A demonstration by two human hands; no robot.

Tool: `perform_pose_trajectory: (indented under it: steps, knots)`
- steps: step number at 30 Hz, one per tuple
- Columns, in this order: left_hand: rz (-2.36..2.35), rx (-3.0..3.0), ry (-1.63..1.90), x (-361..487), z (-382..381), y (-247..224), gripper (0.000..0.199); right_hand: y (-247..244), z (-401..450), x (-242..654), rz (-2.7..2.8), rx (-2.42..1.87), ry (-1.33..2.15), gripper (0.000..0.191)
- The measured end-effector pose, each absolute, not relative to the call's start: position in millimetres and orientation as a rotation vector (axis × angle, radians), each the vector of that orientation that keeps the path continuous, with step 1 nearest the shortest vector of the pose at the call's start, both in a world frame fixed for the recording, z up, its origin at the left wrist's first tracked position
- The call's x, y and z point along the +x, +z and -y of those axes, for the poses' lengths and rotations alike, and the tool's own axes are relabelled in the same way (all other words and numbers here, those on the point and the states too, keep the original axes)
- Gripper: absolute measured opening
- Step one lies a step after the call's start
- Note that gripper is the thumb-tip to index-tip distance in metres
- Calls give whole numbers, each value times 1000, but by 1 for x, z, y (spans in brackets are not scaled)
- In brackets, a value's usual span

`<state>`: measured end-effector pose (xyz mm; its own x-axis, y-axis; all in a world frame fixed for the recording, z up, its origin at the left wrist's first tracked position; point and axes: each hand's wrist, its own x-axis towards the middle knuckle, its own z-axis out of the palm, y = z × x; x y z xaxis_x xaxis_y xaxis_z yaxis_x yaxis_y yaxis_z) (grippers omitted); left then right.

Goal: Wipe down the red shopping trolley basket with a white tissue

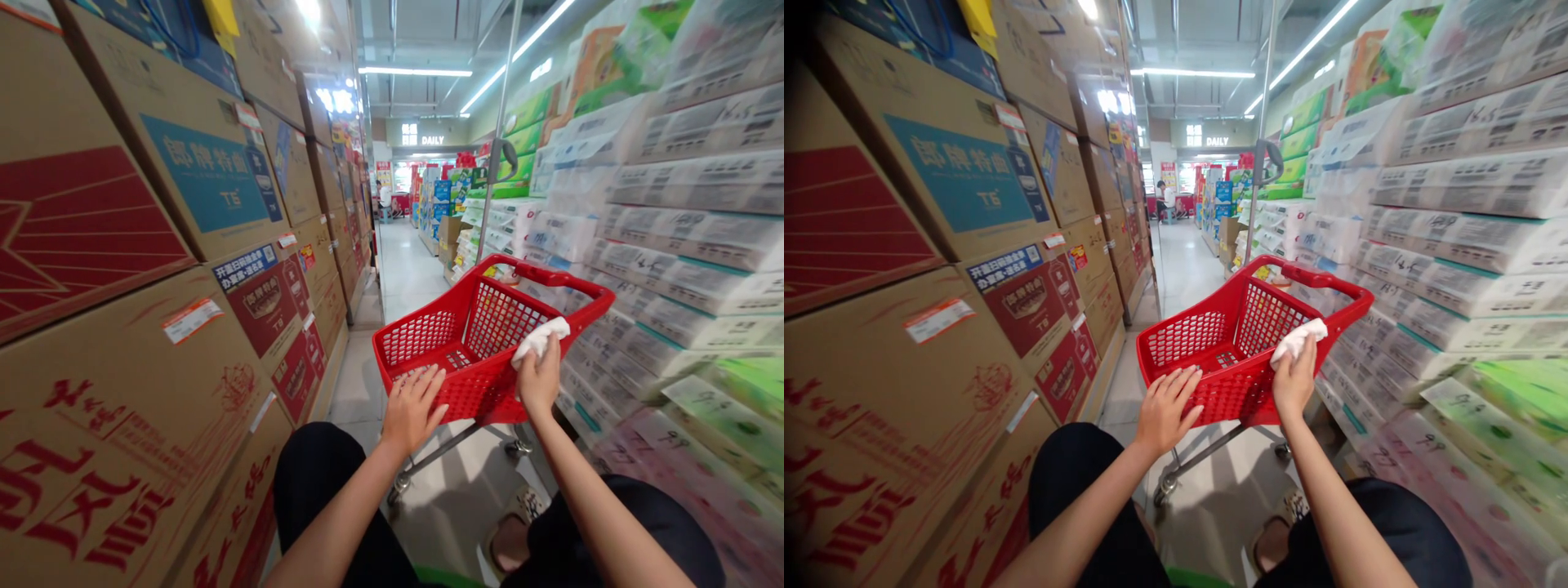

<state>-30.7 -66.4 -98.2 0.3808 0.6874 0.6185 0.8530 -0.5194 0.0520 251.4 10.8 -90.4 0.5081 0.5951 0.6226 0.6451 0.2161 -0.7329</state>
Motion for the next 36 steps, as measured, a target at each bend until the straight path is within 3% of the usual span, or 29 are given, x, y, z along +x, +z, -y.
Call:
perform_pose_trajectory:
  steps: [13, 20, 26, 36]
  knots:
    - [1275, -2464, -969, -7, 53, -94, 62, -136, 40, 148, 1355, -1289, 315, 65]
    - [1295, -2475, -957, -18, 51, -96, 61, -150, 28, 127, 1446, -1221, 192, 63]
    - [1307, -2442, -950, -28, 67, -95, 65, -118, -37, 171, 1400, -1349, -81, 64]
    - [1316, -2472, -938, -29, 83, -96, 66, -37, -93, 296, 1735, -1537, -351, 48]
